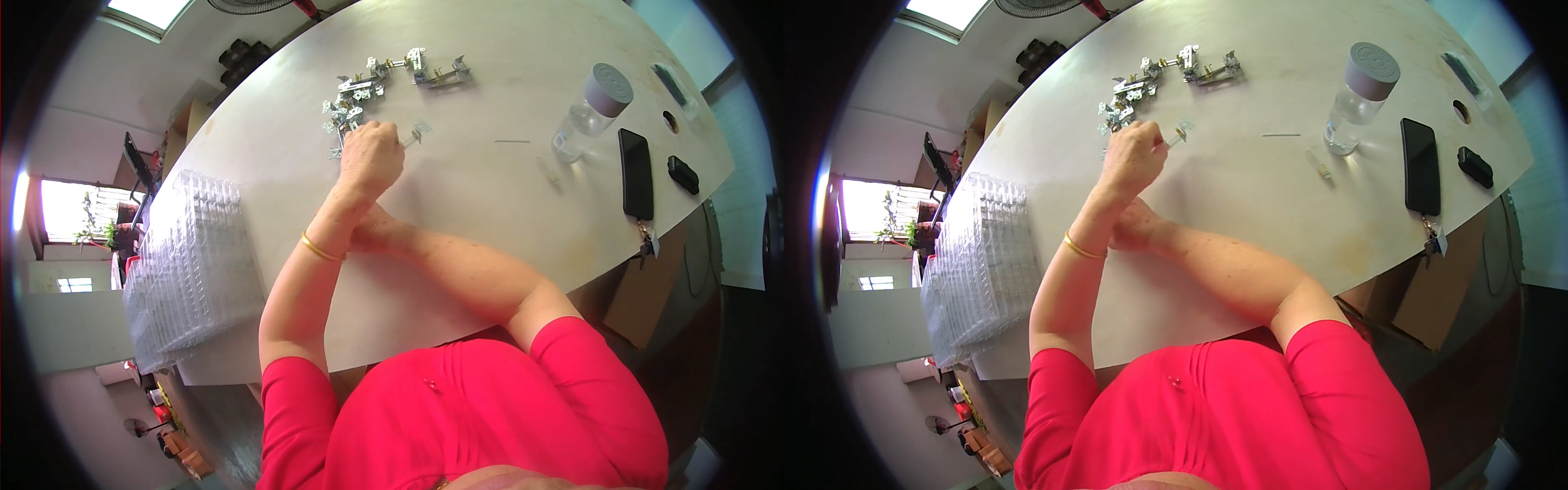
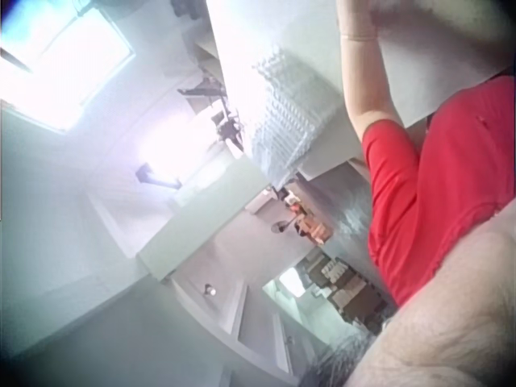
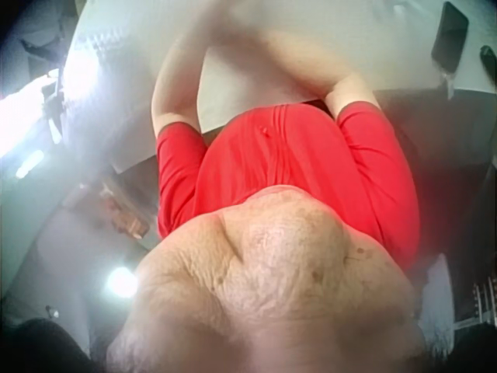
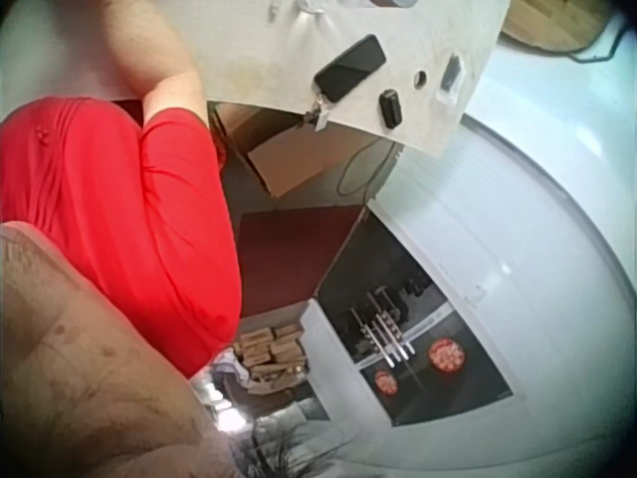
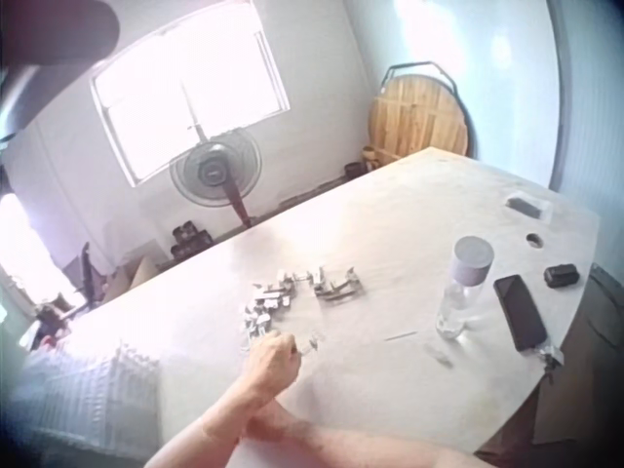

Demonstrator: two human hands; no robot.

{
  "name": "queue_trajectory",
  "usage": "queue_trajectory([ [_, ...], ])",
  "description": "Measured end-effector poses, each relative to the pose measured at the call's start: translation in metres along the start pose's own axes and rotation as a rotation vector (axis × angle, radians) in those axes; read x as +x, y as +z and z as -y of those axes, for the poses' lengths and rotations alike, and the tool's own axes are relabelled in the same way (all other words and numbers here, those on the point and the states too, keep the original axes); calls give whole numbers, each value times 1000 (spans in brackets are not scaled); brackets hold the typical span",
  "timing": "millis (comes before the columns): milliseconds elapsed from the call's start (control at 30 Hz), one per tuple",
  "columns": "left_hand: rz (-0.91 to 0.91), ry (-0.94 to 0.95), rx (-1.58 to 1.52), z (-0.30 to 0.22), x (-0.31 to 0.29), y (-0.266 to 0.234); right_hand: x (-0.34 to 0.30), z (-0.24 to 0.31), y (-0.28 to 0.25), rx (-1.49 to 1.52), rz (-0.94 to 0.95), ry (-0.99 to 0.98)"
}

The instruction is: The person assembles metal brackets by hand by picking up a bracket and a pin, fitting the pin into the bracket, and placing the finished unit into a plastic tray.

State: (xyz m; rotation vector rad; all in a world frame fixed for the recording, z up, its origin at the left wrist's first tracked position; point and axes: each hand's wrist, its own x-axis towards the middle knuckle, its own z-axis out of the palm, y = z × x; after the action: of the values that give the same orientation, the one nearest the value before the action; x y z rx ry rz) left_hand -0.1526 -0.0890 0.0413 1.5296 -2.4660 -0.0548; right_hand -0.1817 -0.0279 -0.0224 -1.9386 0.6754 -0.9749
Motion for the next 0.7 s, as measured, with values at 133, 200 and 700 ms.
queue_trajectory([
  [133,-222,-131,-458,14,-12,-28,0,-10,11,-211,-49,-72],
  [200,-121,-345,-774,19,-24,-58,-3,6,-2,-148,-65,-57],
  [700,-511,-489,-1632,127,-126,-17,3,1,-2,97,-205,196],
])
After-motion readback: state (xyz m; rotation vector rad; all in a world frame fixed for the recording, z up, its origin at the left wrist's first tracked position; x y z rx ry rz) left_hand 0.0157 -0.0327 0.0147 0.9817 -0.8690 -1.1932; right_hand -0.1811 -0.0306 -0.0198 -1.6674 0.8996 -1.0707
